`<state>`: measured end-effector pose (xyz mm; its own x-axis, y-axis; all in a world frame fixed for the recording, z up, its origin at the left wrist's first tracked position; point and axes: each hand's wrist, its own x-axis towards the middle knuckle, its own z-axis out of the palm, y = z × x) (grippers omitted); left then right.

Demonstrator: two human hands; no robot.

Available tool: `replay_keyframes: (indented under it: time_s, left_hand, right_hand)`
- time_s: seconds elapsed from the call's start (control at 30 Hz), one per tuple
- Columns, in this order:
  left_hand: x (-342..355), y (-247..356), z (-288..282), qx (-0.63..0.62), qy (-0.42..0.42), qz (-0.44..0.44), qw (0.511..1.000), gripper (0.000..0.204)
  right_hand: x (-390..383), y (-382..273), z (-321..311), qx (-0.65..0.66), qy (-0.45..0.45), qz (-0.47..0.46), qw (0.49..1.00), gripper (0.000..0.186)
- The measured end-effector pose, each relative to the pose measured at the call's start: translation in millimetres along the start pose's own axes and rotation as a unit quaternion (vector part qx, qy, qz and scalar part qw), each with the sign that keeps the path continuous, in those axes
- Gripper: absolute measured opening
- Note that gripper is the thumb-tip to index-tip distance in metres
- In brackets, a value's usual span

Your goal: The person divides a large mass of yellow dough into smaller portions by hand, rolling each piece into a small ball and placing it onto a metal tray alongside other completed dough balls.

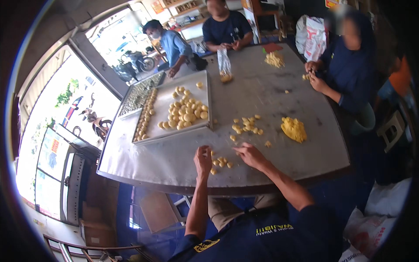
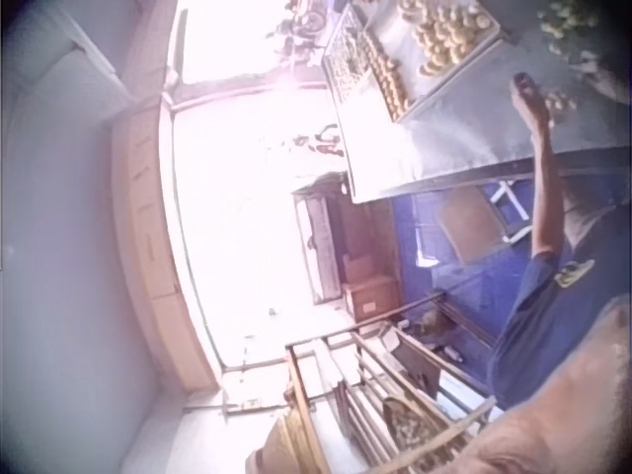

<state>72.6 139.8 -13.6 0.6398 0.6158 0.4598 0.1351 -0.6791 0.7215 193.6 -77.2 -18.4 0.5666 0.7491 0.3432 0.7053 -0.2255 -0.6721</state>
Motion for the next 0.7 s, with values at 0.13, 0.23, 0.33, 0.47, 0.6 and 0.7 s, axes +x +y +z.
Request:
replay_keyframes:
  time_s: [0.13, 0.23, 0.33, 0.47, 0.6, 0.7]
  left_hand:
    - [-14, -3, 0, -0.095, -0.046, -0.085, 0.991, 0.028]
    - [-21, 34, 10, -0.063, -0.207, -0.118, 0.969, 0.034]
    - [-36, 57, 22, 0.068, -0.002, 0.076, 0.995, 0.033]
    - [-58, 84, 34, -0.125, -0.181, -0.084, 0.972, 0.032]
    - [-86, 90, 55, -0.205, -0.185, -0.14, 0.951, 0.034]
    - [-99, 75, 56, -0.252, -0.21, -0.209, 0.921, 0.041]
  right_hand:
    - [-28, 6, -22, 0.008, 0.035, 0.023, 0.999, 0.034]
    - [-50, 13, -38, 0.245, -0.052, 0.19, 0.949, 0.027]
    - [-68, 13, -35, 0.37, 0.009, 0.188, 0.91, 0.022]
    - [-72, 8, -33, 0.388, 0.05, 0.266, 0.881, 0.022]
    - [-73, 2, -28, 0.415, 0.074, 0.255, 0.87, 0.026]
    - [-74, -11, -21, 0.331, 0.062, 0.233, 0.912, 0.025]
